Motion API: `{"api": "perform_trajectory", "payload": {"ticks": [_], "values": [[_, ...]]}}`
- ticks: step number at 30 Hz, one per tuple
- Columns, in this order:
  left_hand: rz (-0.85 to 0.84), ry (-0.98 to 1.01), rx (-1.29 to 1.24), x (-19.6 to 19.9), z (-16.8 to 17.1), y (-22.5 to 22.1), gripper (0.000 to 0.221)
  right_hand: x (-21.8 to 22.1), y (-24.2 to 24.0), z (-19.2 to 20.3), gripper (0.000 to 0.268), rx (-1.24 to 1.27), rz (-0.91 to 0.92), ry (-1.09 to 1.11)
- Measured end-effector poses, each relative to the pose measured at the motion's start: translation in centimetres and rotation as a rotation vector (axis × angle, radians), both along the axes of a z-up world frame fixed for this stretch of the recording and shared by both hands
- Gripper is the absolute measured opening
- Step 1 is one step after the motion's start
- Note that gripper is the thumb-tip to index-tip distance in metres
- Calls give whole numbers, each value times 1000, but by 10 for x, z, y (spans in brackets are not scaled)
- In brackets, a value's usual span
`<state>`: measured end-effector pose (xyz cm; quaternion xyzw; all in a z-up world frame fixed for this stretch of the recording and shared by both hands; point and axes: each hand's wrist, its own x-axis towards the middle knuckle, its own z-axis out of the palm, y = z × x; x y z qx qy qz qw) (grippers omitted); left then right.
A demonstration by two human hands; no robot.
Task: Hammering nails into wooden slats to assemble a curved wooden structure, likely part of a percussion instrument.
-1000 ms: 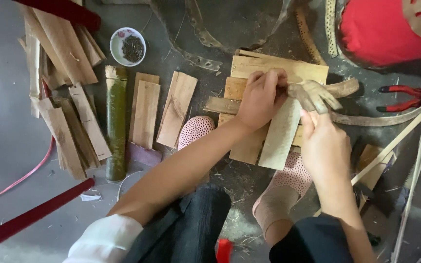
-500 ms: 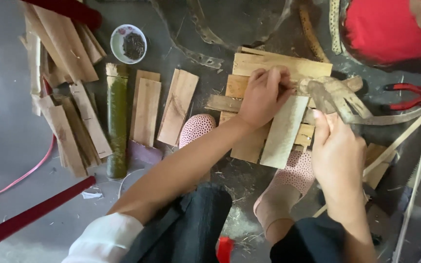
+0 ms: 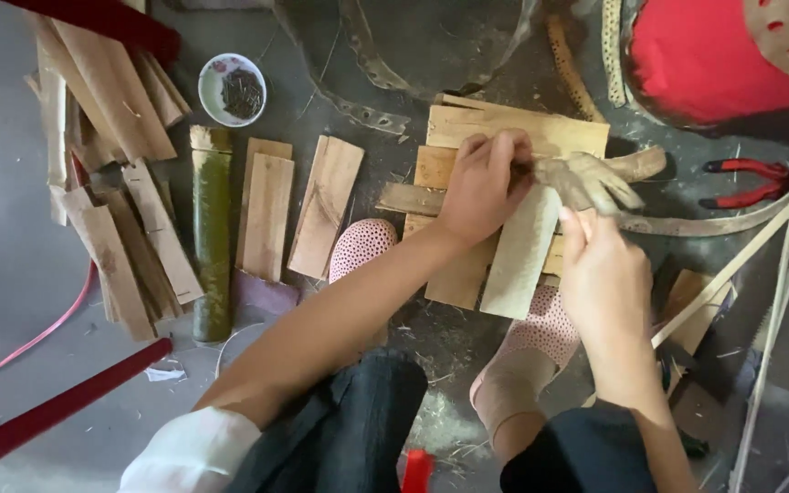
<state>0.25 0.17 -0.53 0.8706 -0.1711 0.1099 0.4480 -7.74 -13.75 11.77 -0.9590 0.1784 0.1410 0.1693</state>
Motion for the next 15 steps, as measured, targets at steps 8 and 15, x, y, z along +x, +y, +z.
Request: {"api": "perform_trajectory", "payload": {"ticks": [8, 15], "values": [[13, -19, 8, 1, -6, -3, 51, 0, 2, 9, 48, 11, -67, 5], [17, -33, 0, -1, -2, -2, 51, -11, -7, 5, 44, 70, -78, -78]]}}
